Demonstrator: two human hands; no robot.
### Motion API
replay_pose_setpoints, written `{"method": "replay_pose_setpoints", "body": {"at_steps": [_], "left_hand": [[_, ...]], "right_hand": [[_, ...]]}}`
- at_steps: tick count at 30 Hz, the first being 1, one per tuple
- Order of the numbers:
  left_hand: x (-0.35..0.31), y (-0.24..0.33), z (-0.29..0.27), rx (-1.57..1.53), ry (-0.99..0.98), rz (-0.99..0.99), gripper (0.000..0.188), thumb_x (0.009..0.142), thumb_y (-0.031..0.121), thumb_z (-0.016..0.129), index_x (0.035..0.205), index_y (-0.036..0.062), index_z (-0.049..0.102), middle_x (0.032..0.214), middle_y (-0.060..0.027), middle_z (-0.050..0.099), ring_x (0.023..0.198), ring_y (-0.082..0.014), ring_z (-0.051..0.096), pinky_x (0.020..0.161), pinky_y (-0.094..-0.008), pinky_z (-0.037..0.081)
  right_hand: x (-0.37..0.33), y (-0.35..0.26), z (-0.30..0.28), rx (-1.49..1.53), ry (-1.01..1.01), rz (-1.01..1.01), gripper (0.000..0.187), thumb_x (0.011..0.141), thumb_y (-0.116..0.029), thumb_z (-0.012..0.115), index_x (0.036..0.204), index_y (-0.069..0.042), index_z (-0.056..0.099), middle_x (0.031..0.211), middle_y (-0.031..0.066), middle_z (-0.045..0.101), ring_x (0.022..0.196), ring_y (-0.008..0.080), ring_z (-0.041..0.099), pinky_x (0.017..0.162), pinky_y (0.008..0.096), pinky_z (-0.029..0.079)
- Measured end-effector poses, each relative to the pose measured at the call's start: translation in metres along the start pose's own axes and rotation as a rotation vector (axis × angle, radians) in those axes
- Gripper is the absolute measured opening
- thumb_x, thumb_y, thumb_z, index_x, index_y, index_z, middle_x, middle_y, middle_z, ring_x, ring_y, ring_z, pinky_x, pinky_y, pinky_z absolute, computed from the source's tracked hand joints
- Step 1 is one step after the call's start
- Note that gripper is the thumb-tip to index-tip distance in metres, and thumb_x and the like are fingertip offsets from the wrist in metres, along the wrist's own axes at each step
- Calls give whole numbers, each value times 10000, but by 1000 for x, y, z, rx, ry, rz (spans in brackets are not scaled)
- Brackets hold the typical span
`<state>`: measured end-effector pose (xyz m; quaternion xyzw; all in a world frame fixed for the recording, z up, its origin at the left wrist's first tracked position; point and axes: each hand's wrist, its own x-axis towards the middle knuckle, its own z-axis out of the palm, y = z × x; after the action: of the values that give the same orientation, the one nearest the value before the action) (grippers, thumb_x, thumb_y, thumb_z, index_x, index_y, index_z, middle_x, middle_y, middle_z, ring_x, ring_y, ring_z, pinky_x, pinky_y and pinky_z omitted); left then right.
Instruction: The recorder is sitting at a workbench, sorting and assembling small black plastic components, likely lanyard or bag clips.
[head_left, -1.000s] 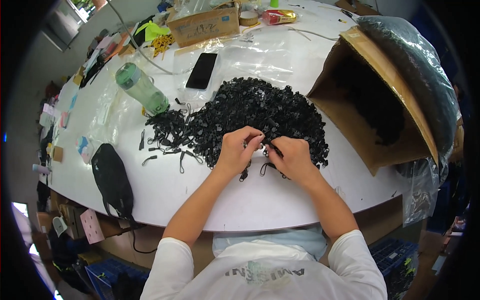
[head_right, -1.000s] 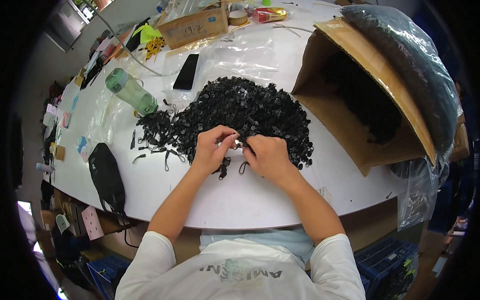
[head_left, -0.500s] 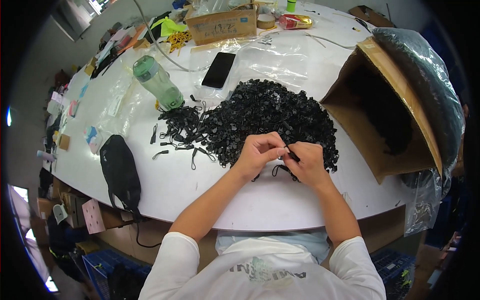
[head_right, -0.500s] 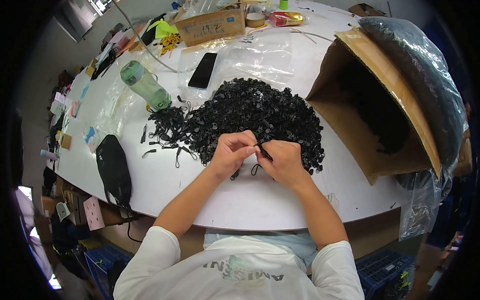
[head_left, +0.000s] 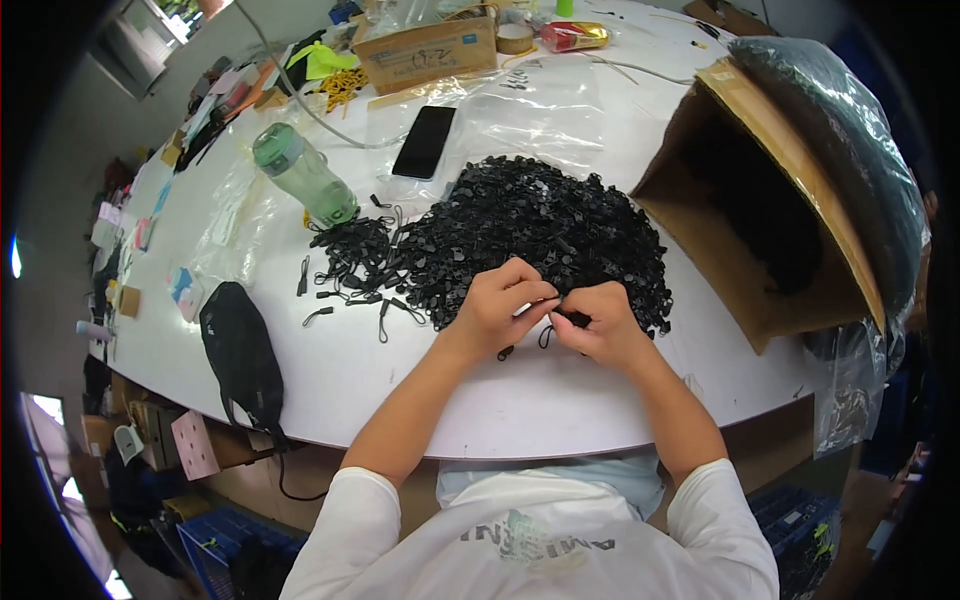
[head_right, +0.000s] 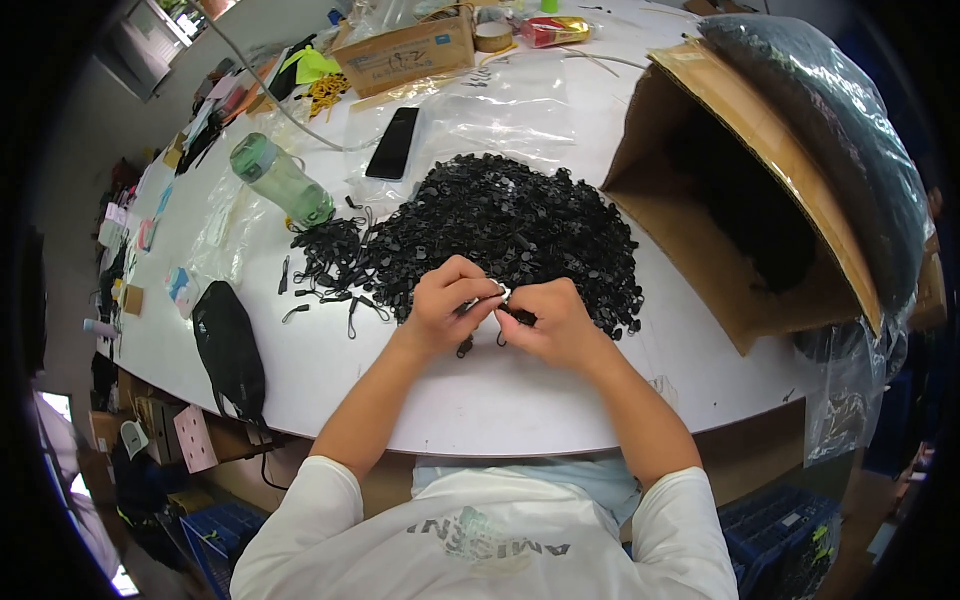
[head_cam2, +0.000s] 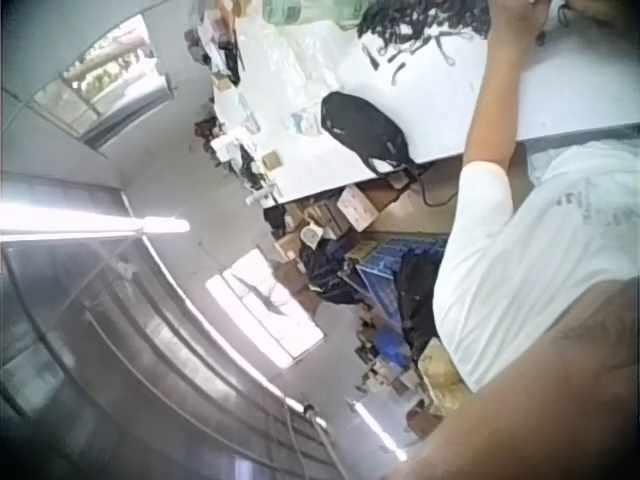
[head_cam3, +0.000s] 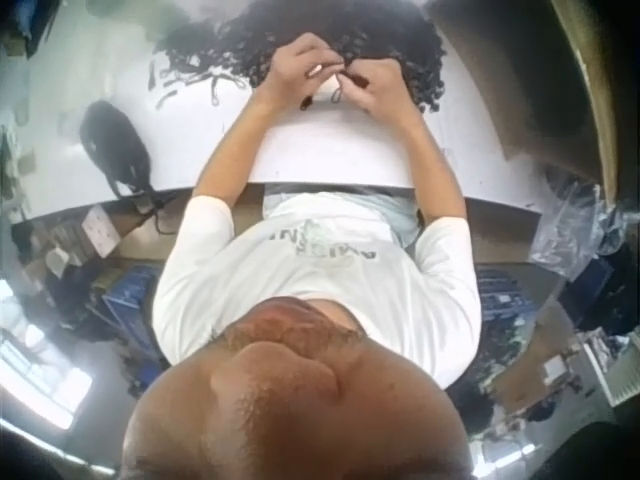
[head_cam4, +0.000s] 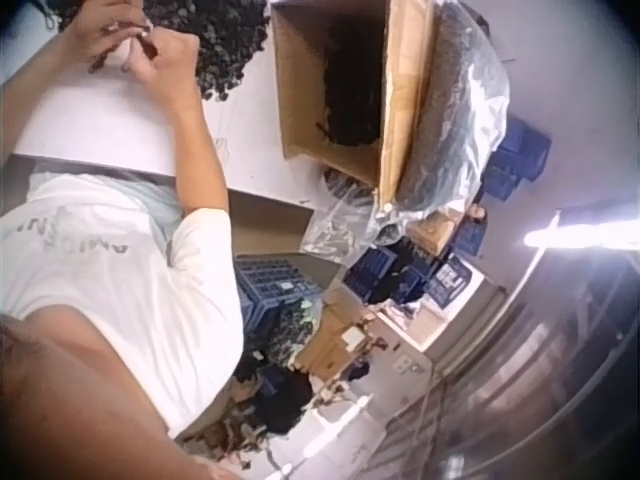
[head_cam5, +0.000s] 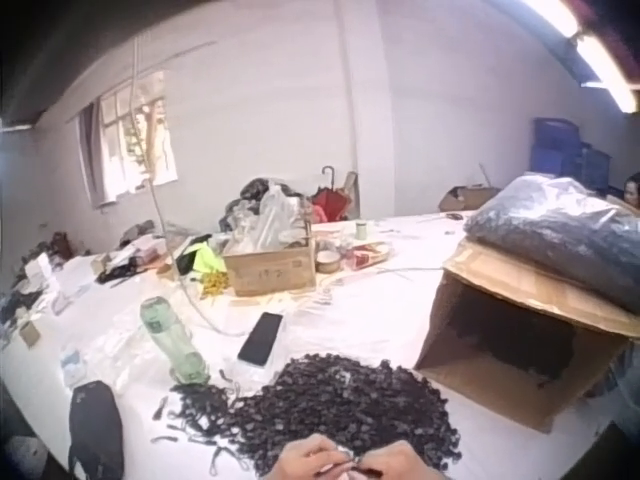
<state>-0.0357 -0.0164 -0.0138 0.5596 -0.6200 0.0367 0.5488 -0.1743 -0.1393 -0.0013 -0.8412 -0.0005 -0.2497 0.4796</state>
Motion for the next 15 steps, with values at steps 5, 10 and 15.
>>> {"method": "replay_pose_setpoints", "body": {"at_steps": [5,10,15], "left_hand": [[0,6,-3,-274,-295,-590,87,861,22,593,776,12,578,646,-112,553,562,-244,572,528,-290,451],[1,-13,-16,-124,-359,-251,207,881,62,580,686,11,532,537,-93,503,438,-219,496,444,-325,380],[4,-23,-15,-146,-299,-277,264,894,75,570,641,14,524,499,-71,495,398,-190,478,420,-296,356]], "right_hand": [[4,5,-7,-63,-25,-106,164,721,-85,684,639,-9,564,508,103,488,408,217,485,410,304,358],[4,11,-12,51,-140,4,177,708,-73,666,614,-2,535,510,100,468,412,203,446,411,303,332],[4,16,-20,11,-129,1,245,724,-110,684,605,9,505,501,77,451,425,155,408,426,293,306]]}}
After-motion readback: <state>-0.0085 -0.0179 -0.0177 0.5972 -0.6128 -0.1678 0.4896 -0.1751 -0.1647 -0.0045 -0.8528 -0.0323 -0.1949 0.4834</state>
